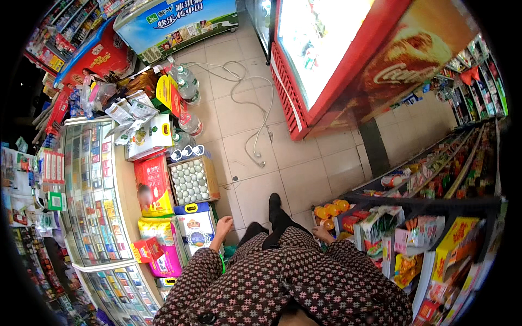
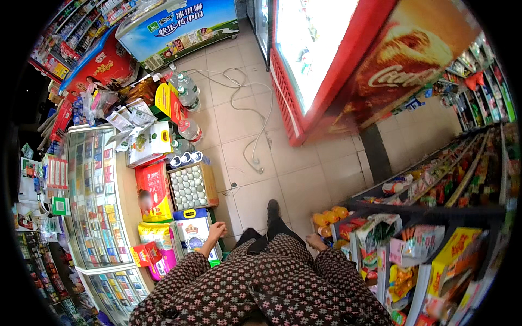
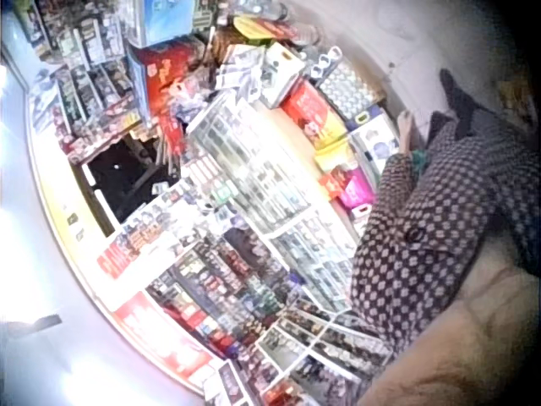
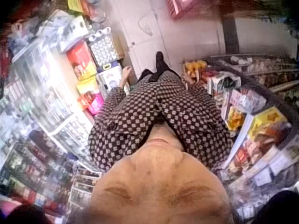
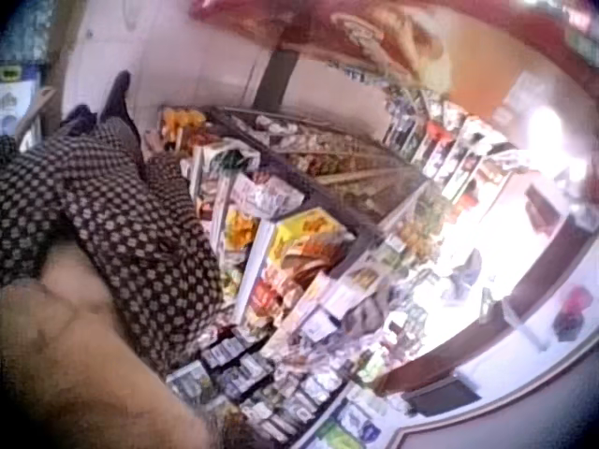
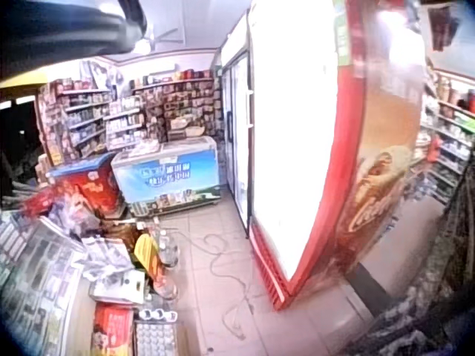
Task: The person unplugs a power strip, coils the power cord, and then drags a blue chest freezer across the store floor to a new location near the entrance.
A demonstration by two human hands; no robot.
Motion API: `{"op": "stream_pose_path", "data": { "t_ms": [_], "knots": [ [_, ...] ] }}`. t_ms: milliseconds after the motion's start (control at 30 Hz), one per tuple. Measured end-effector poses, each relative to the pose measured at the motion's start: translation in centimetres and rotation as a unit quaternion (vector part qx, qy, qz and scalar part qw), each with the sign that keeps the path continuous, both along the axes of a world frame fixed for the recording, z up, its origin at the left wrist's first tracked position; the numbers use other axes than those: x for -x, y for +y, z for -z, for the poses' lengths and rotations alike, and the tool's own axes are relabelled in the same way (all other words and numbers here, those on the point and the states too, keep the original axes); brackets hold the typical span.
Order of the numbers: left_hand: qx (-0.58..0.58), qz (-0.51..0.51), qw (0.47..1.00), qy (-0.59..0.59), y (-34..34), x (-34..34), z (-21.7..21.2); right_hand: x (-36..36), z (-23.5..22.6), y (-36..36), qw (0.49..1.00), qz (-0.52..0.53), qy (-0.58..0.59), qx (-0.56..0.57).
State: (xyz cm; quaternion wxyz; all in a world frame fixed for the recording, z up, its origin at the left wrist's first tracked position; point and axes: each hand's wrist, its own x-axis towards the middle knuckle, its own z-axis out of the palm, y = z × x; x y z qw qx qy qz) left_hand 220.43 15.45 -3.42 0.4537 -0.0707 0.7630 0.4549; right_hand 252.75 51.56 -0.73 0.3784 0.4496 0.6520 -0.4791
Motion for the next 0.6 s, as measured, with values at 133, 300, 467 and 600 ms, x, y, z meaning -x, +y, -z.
{"op": "stream_pose_path", "data": {
  "t_ms": [133, 300, 467, 600],
  "knots": [
    [0.0, -0.091, 0.994, -0.053, -0.1, 4.0, -1.9, 8.4, 3.4, 6.7, 0.97, -0.184, 0.114, -0.11],
    [0.045, -0.094, 0.988, -0.113, -0.2, 12.0, 0.5, 25.7, 6.4, 13.7, 0.96, -0.15, 0.175, -0.157],
    [0.076, -0.103, 0.987, -0.097, 0.9, 25.8, 3.6, 43.7, 4.3, 14.3, 0.964, -0.01, 0.234, -0.13],
    [0.035, -0.106, 0.994, 0.019, 5.8, 39.6, 5.6, 52.7, -0.1, 13.8, 0.988, -0.057, 0.138, -0.028]
  ]
}}
